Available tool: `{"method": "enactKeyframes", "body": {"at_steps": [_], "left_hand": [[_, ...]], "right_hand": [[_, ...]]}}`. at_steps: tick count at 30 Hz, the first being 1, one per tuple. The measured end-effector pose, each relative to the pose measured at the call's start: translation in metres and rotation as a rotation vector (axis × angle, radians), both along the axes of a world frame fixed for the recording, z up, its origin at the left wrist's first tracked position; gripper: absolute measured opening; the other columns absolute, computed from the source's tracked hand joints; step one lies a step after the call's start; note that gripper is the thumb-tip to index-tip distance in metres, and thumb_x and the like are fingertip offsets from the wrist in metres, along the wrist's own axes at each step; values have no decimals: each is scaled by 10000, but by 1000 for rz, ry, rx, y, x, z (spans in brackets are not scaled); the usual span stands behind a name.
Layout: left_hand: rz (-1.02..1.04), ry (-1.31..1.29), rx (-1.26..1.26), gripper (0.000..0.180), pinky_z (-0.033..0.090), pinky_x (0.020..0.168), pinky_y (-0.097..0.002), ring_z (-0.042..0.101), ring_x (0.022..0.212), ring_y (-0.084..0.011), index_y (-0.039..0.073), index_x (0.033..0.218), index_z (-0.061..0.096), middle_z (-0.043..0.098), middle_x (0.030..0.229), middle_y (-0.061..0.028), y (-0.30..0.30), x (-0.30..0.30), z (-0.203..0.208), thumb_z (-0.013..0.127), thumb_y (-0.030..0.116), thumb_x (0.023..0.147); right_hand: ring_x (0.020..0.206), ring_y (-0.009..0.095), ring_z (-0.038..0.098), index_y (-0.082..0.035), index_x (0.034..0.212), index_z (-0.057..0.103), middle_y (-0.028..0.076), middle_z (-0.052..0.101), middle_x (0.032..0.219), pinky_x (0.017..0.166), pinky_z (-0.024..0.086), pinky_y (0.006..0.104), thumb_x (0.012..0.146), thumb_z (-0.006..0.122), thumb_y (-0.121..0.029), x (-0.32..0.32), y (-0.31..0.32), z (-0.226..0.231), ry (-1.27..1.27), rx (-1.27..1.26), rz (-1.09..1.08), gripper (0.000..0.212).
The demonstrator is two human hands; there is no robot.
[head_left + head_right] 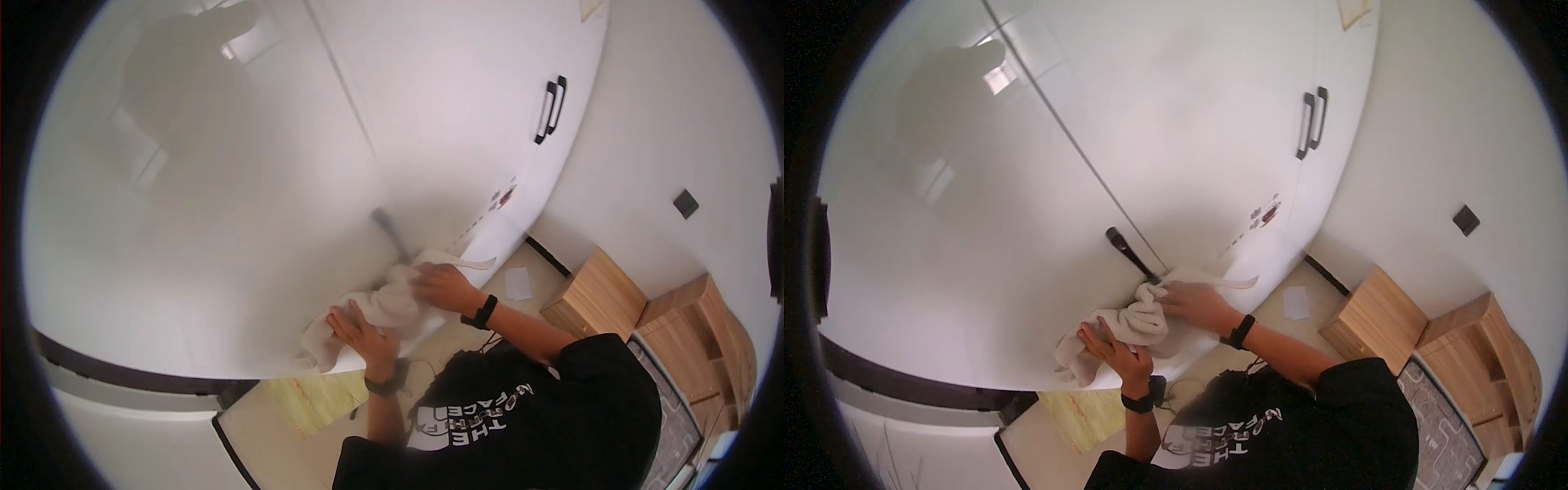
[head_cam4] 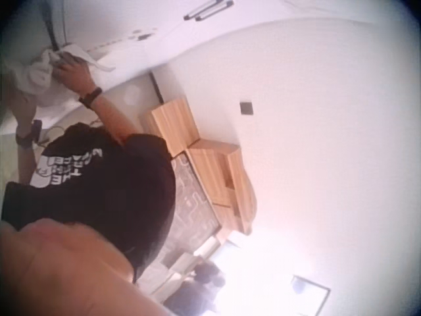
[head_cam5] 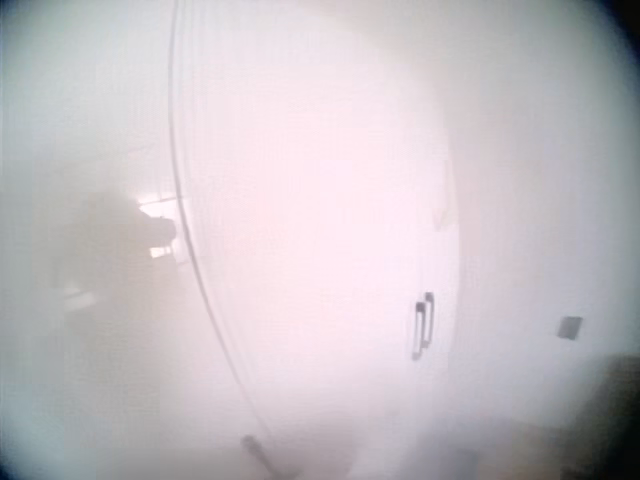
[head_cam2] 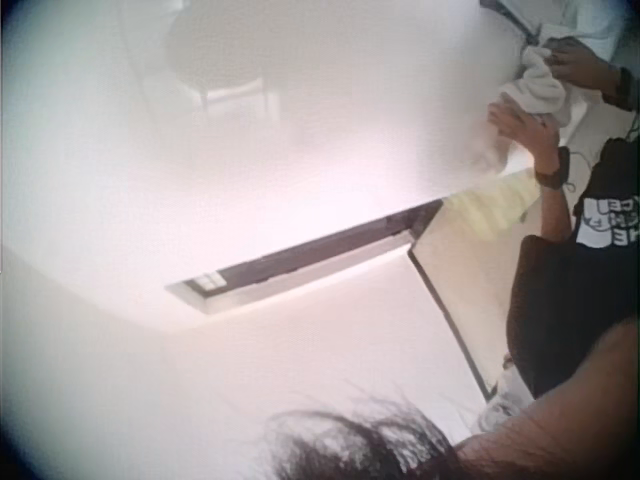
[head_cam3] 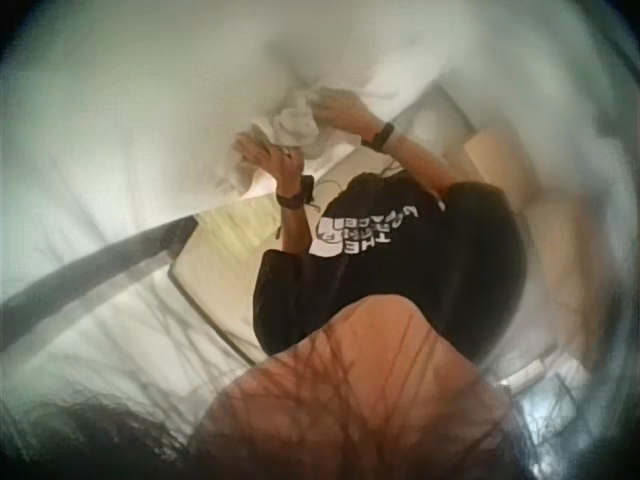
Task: The person wipes the doors of a white cabinet and the top of a wooden bedside table with a cloth.
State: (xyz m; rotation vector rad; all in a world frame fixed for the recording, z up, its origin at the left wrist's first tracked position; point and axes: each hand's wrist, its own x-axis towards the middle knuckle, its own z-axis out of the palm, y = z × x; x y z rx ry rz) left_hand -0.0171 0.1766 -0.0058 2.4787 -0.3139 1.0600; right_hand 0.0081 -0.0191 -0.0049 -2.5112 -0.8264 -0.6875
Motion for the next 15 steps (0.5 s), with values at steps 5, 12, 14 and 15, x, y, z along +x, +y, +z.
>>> {"method": "enactKeyframes", "body": {"at_steps": [5, 12, 14, 15], "left_hand": [[-148, 60, 125, 584, 151, 1028, -533, 184, 1274, -446, 10, 1305, 392, 217, 1389, -236, -2, 4, -33, 498, 189, 759], [-290, 43, 201, 508, 268, 992, -471, 346, 1197, -370, 47, 1241, 491, 354, 1333, -168, -37, 14, -43, 577, 168, 756], [-320, 59, 204, 491, 273, 989, -467, 348, 1196, -361, 51, 1239, 494, 356, 1334, -161, -48, 17, -43, 575, 177, 772], [-331, 55, 183, 473, 274, 990, -461, 352, 1193, -362, 51, 1237, 497, 361, 1331, -163, -55, 18, -43, 568, 178, 787]], "right_hand": [[1109, 259, 456, -135, 867, 612, 21, 548, 1066, 983, 353, 450, 674, 576, -112, 1, -23, 12, -44, -59, -165, 197], [1116, 352, 413, -62, 786, 617, 103, 519, 1054, 1009, 237, 602, 632, 591, -96, 20, -65, -10, -163, -7, -244, 160], [1123, 400, 384, -6, 748, 601, 151, 503, 1034, 992, 199, 658, 603, 586, -84, 26, -79, -4, -70, -42, -267, 165], [1123, 400, 384, -6, 748, 601, 151, 503, 1034, 992, 199, 658, 603, 586, -84, 30, -87, -4, -67, -40, -260, 165]]}}
